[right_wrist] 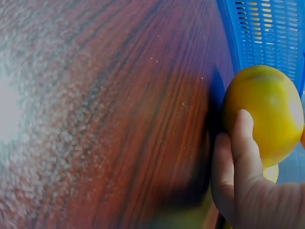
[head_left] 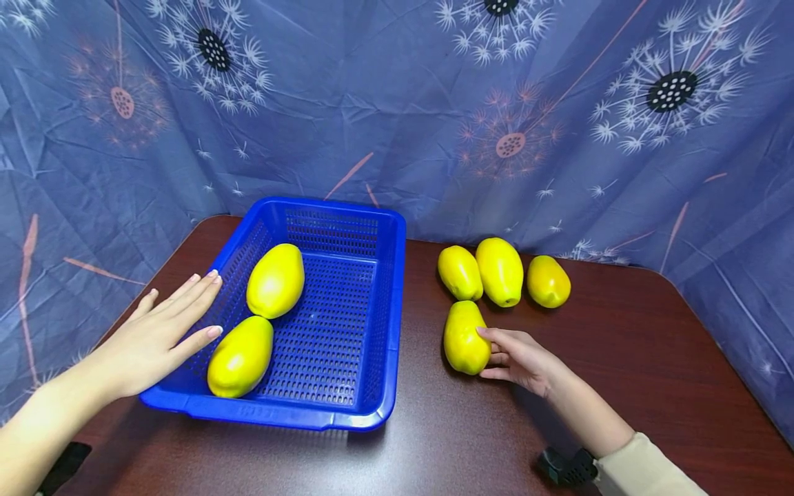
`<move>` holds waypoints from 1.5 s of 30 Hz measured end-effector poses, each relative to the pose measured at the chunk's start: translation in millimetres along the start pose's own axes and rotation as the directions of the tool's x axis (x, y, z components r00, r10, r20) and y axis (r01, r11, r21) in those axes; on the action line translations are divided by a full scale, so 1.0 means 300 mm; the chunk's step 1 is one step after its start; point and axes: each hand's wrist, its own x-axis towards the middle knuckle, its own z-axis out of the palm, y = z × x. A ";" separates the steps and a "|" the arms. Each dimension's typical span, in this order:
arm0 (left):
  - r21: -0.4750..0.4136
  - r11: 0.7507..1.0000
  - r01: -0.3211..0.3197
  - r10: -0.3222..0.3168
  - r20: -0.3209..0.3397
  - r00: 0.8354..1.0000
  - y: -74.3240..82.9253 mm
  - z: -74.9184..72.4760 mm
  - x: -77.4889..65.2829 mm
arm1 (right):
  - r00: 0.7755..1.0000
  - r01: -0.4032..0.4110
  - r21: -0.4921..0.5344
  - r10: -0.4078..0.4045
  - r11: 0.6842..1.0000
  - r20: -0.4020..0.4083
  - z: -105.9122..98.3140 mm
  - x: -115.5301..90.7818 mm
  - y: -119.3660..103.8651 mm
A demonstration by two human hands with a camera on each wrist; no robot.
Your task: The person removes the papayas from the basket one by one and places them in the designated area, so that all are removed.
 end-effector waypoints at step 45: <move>-0.008 1.000 0.009 -0.009 0.006 1.000 0.001 0.001 0.000 | 0.991 0.030 -0.090 -0.041 0.996 -0.129 -0.076 -0.056 -0.043</move>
